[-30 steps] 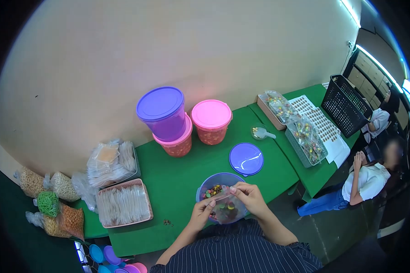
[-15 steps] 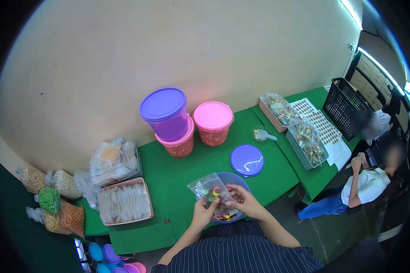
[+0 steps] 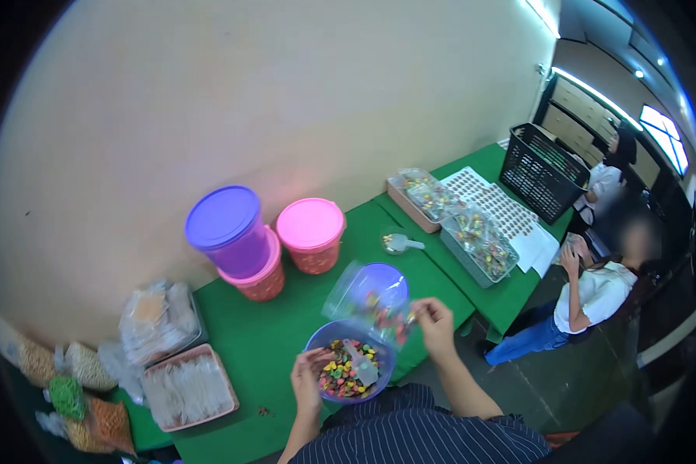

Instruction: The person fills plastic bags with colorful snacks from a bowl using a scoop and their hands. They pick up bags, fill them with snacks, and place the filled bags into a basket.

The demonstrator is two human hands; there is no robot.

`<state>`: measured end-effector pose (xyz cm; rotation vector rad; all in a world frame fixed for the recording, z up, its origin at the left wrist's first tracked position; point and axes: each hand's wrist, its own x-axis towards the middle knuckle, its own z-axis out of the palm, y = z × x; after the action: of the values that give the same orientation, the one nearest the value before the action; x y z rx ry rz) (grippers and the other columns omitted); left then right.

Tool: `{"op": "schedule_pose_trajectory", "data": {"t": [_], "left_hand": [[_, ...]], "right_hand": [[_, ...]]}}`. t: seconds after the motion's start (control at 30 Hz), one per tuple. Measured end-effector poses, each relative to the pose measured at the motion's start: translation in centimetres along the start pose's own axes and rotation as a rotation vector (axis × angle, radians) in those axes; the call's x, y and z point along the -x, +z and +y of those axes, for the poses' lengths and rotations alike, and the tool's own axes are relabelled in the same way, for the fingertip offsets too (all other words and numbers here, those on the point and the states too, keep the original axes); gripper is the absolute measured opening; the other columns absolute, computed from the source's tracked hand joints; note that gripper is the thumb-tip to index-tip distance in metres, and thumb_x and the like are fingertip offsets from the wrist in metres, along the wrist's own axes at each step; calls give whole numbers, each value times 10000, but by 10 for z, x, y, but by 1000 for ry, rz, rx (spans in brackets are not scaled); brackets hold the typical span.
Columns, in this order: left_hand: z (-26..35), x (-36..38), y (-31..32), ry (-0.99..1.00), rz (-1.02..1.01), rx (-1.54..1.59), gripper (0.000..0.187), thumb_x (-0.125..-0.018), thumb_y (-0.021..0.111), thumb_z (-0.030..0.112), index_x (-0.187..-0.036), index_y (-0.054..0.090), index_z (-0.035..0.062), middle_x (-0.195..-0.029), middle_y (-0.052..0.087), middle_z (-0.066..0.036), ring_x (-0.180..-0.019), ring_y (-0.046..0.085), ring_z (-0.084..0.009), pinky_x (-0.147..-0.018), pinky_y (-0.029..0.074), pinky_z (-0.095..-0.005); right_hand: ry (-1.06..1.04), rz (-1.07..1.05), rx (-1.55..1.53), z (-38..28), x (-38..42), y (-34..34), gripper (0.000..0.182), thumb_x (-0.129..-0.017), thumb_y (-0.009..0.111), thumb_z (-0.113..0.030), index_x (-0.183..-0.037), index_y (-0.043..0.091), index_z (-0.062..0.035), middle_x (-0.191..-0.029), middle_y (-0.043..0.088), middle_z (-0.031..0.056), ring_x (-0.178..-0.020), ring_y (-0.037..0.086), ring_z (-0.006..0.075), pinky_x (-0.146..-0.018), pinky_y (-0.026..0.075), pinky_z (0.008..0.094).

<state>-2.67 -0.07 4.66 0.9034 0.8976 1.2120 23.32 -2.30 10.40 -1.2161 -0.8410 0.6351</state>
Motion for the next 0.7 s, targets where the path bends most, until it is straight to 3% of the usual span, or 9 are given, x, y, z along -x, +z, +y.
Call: {"op": "schedule_pose_trajectory", "data": {"t": [0.1, 0.27, 0.33, 0.47, 0.53, 0.57, 0.6, 0.63, 0.7], "left_hand": [[4, -10, -21, 37, 131, -107, 477, -1013, 340, 430, -1050, 564, 10, -968, 628, -126, -892, 620, -216, -832, 496, -359], [14, -10, -73, 57, 290, -80, 338, -989, 406, 322, -1082, 558, 35, -943, 600, -87, -867, 572, -168, -824, 469, -320], [22, -10, -79, 168, 467, -181, 346, -997, 396, 312, -1093, 558, 22, -963, 606, -108, -824, 577, -178, -776, 486, -319], [14, -10, -133, 176, 636, -231, 329, -944, 460, 244, -1194, 511, 37, -980, 577, -108, -898, 562, -214, -877, 446, -351], [-13, -12, -198, 465, 721, -1320, 396, -873, 570, 222, -1200, 505, 9, -1023, 576, -151, -937, 558, -310, -937, 419, -405], [-35, -12, -249, 313, 710, -1412, 445, -827, 611, 203, -1209, 507, -1, -1067, 578, -178, -983, 550, -348, -953, 406, -423], [-46, -15, -296, 160, 696, -1507, 499, -780, 652, 184, -1217, 509, -10, -1110, 580, -205, -1030, 541, -385, -969, 392, -441], [-48, -24, -321, 183, 702, -1523, 499, -780, 652, 184, -1217, 509, -10, -1110, 580, -205, -1030, 541, -385, -969, 392, -441], [-47, -31, -344, -307, 742, -1297, 504, -740, 678, 173, -1191, 545, -11, -1209, 559, -242, -1098, 537, -399, -947, 413, -439]], "right_hand": [[10, 247, 123, 6, -59, -63, 144, -928, 594, -168, -883, 627, -36, -692, 569, -23, -609, 510, 48, -546, 405, 219], [28, 719, 56, 63, -161, -226, 192, -933, 585, -209, -909, 619, -22, -674, 549, 3, -479, 489, 96, -429, 379, 233], [64, 825, 83, 96, -192, -284, 252, -938, 577, -247, -986, 635, -6, -679, 557, 24, -452, 475, 96, -404, 362, 219], [225, 1060, 120, 145, -203, -298, 352, -912, 590, -247, -1184, 579, -23, -805, 599, 108, -637, 564, 172, -547, 459, 289], [301, 1281, 942, 194, -209, -286, 573, -850, 619, -223, -1375, 429, -92, -1028, 554, 212, -940, 531, 304, -806, 454, 415], [385, 1110, 807, 171, -198, -246, 732, -782, 636, -176, -1437, 311, -140, -1170, 440, 271, -1101, 396, 400, -967, 335, 482], [297, 954, 913, 178, -189, -216, 749, -771, 639, -167, -1438, 300, -143, -1174, 420, 271, -1084, 405, 404, -959, 341, 488], [204, 802, 1012, 185, -179, -189, 766, -760, 643, -158, -1439, 289, -146, -1178, 399, 270, -1068, 414, 409, -951, 346, 495], [120, 442, 914, 173, -152, -128, 775, -740, 636, -104, -1430, 283, -121, -1116, 433, 252, -1052, 423, 402, -964, 319, 515]]}}
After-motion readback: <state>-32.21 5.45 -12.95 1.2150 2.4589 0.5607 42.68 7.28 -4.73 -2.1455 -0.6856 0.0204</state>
